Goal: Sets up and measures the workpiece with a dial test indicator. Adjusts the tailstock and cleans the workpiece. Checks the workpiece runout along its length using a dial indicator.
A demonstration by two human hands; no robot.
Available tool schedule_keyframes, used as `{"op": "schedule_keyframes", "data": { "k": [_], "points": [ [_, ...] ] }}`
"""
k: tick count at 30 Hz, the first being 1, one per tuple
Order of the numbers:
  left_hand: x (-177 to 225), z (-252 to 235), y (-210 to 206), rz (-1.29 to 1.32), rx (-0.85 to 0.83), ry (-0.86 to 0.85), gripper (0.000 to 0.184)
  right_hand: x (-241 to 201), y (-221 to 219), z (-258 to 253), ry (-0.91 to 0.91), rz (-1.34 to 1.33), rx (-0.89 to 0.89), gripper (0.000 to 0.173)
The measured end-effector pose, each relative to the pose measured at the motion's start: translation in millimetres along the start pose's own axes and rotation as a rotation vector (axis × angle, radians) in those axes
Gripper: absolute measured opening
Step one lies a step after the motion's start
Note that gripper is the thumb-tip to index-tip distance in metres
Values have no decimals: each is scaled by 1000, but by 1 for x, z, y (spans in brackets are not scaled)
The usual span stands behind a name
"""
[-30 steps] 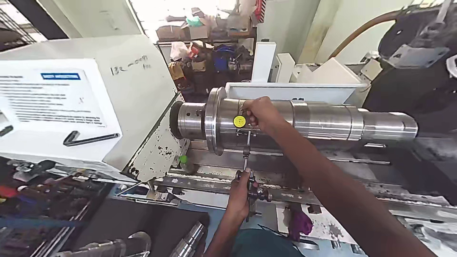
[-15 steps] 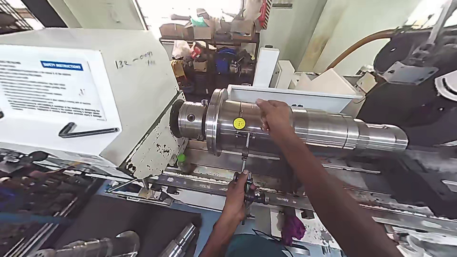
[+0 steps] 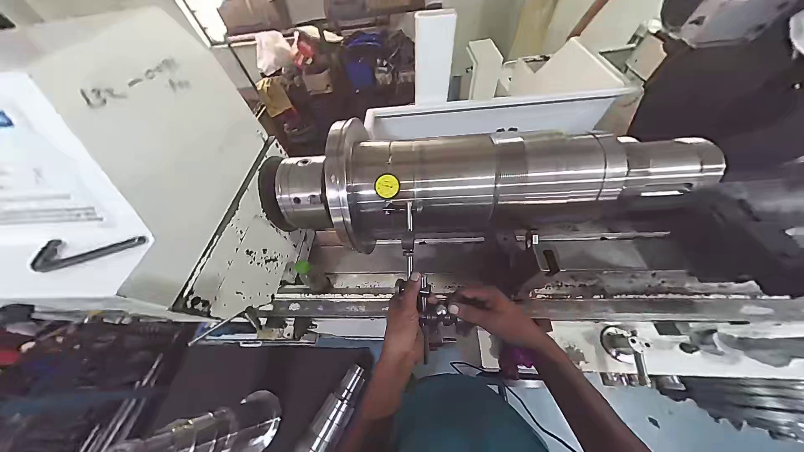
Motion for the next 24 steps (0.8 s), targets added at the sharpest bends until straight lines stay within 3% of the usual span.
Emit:
{"op": "schedule_keyframes", "data": {
  "k": [14, 24],
  "points": [
    [-1, 0, 0, -16, 16, 27, 40, -9, 0, 24, 232, 204, 250, 30],
    [-6, -7, 4, -11, 1, 28, 34, -19, -9, 33, 396, 461, 262, 28]
  ]
}}
Point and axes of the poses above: each hand's wrist, its own z-axis away from the middle knuckle, its own y-axis out of the back of the hand, x = y × z, the point moved 10 cm from there along -z, towards the middle knuckle, and after that the axes turned 5 degrees about y, right-handed, at the moved point
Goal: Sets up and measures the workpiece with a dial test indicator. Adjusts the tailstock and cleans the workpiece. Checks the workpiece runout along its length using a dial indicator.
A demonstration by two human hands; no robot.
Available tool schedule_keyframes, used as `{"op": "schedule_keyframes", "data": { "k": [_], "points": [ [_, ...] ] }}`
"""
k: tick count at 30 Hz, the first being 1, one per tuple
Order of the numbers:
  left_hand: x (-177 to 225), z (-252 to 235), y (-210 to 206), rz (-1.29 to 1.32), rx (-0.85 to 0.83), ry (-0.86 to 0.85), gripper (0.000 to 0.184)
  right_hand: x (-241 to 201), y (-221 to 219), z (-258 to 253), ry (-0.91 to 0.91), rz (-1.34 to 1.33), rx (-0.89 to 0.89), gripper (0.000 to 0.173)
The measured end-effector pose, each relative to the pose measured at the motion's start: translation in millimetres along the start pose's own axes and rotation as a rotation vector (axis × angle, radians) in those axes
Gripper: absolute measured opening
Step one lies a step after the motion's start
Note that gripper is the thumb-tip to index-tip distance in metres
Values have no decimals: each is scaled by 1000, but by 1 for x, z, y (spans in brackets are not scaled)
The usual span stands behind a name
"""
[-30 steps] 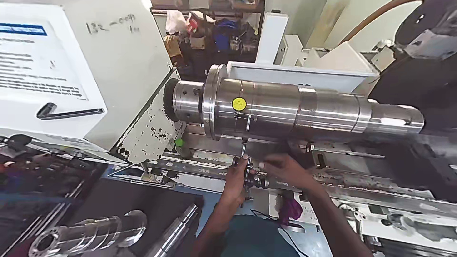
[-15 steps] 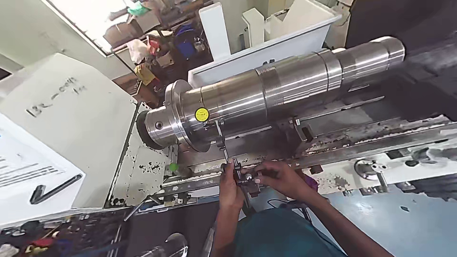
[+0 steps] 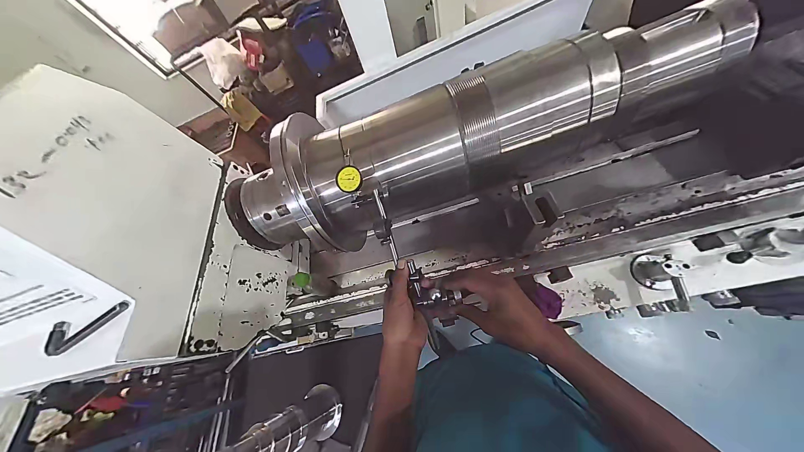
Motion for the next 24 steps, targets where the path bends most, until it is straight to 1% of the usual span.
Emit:
{"op": "schedule_keyframes", "data": {
  "k": [6, 13, 19, 24],
  "points": [
    [-2, -2, 1, 11, -14, 3, 35, -1, 1, 3, 7, 18, 5, 31],
    [-3, -2, 3, 15, -12, -2, 27, -7, 3, 5, 58, 74, 10, 32],
    [-2, -2, 1, 16, -41, -6, 30, -5, 2, 5, 58, 96, 5, 33],
    [-2, -3, 1, 21, -51, -4, 31, 5, 0, 7, 3, -15, -5, 36]
  ]
}}
Point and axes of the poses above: each hand's wrist, its own z-axis away from the middle knuckle, its own y-axis out of the back of the hand, x = y × z, the point moved 10 cm from there along -z, towards the middle knuckle, and after that the axes turned 5 degrees about y, right-handed, at the moved point
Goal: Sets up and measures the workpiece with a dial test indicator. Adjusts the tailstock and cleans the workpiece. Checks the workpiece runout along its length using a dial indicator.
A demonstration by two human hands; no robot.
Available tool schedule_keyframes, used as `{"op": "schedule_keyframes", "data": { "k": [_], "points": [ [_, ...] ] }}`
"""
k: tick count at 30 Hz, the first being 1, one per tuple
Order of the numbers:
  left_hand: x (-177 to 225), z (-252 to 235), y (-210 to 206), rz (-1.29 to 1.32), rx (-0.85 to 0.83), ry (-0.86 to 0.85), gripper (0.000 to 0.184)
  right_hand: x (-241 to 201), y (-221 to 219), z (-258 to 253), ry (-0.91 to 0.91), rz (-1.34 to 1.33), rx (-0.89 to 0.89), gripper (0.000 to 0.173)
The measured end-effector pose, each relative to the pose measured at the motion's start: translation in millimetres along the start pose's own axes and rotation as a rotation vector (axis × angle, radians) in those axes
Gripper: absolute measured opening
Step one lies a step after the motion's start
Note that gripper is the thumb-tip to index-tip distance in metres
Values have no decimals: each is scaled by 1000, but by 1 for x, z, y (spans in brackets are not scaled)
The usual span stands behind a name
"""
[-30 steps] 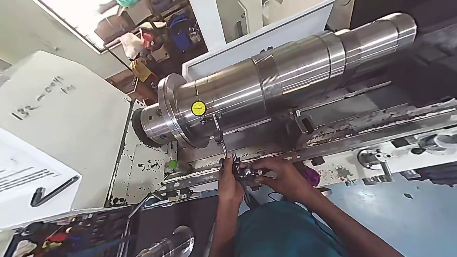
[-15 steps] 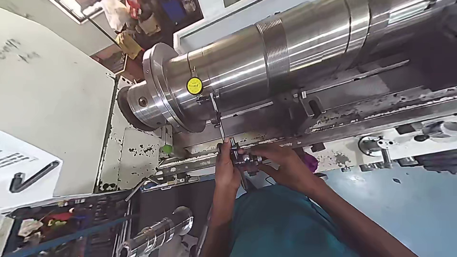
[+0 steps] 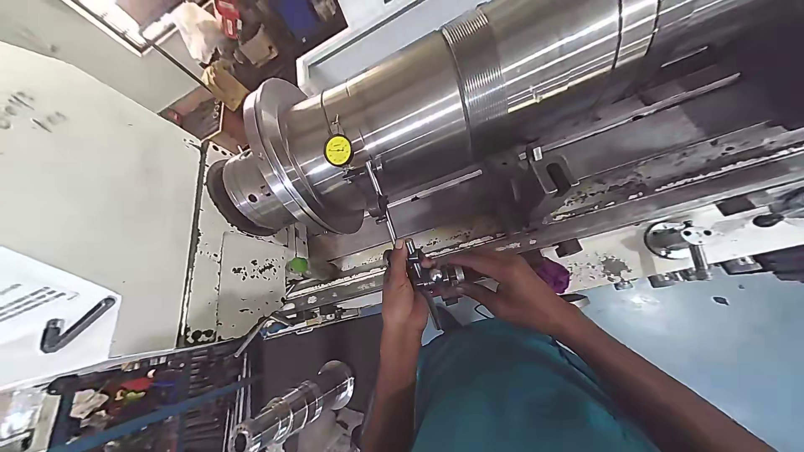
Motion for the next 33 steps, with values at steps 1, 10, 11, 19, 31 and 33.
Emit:
{"op": "schedule_keyframes", "data": {
  "k": [1, 10, 11, 19, 31, 33],
  "points": [
    [0, 0, 0, -7, 11, 0, 32, 4, 0, 1, -26, -32, -4, 36],
    [1, 0, -1, -22, 11, -10, 33, 15, -3, 2, -124, -144, -12, 39],
    [1, 0, 0, -25, 10, -8, 33, 15, -3, 2, -123, -155, -11, 39],
    [-1, -1, 0, -24, -14, 18, 37, 15, -5, 1, -93, -56, -22, 41],
    [-3, -2, -1, 32, -6, 36, 34, 20, -13, -3, -66, 116, -16, 51],
    [-4, -2, 0, 39, 11, 39, 34, 23, -14, -3, -116, 79, -29, 54]
  ]
}}
Point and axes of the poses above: each hand's wrist, its own z-axis away from the middle knuckle, its own y-axis out of the back of the hand, x = y × z, the point moved 10 cm from there along -z, towards the middle knuckle, and after that the axes turned 5 degrees about y, right-handed, at the moved point
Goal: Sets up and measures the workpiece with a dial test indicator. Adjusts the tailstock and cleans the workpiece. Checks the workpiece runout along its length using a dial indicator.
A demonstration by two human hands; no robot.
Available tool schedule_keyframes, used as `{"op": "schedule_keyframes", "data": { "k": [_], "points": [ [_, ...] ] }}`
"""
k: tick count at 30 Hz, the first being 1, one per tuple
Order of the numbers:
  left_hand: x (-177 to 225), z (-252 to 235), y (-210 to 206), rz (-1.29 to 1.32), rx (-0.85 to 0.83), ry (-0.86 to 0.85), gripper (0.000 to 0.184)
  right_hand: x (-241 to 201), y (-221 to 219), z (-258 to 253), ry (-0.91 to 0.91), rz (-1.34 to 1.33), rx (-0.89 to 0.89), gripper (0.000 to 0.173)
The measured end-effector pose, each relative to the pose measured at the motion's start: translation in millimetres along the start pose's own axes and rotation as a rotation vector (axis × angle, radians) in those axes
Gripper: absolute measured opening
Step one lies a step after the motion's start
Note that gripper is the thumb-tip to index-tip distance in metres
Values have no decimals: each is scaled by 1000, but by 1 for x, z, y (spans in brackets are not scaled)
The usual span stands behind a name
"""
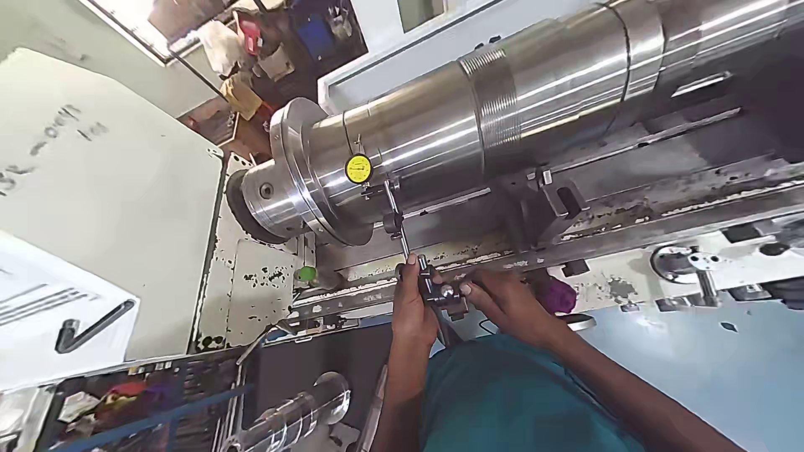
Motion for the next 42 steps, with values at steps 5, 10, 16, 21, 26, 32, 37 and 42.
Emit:
{"op": "schedule_keyframes", "data": {
  "k": [5, 10, 16, 21, 26, 32, 37, 42],
  "points": [
    [1, 0, 0, -10, -1, -11, 32, 7, -2, -2, -92, -50, 19, 53],
    [0, -1, 0, -10, -8, -13, 33, 23, -11, 2, -417, -266, 8, 48],
    [1, -1, -2, -21, -13, -7, 34, 17, -13, 2, -369, -397, 16, 46],
    [-1, 0, -1, 7, -35, -12, 36, 8, -10, -1, -150, -186, -19, 56],
    [0, -1, -2, 16, -25, -9, 37, 4, -5, -4, -51, 64, 79, 61],
    [-1, 0, -3, 34, -37, -1, 33, -1, -2, -7, -48, 163, 110, 59],
    [0, 0, -2, 30, -22, 3, 36, 8, -4, -5, -212, 38, 139, 54],
    [1, 0, -3, 13, -18, -10, 35, 12, -3, -4, -286, 10, 207, 52]
  ]
}}
Point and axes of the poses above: each hand's wrist, its own z-axis away from the middle knuckle, its own y-axis out of the back of the hand, x = y × z, the point moved 10 cm from there along -z, towards the middle knuckle, and after that the axes turned 5 degrees about y, right-handed, at the moved point
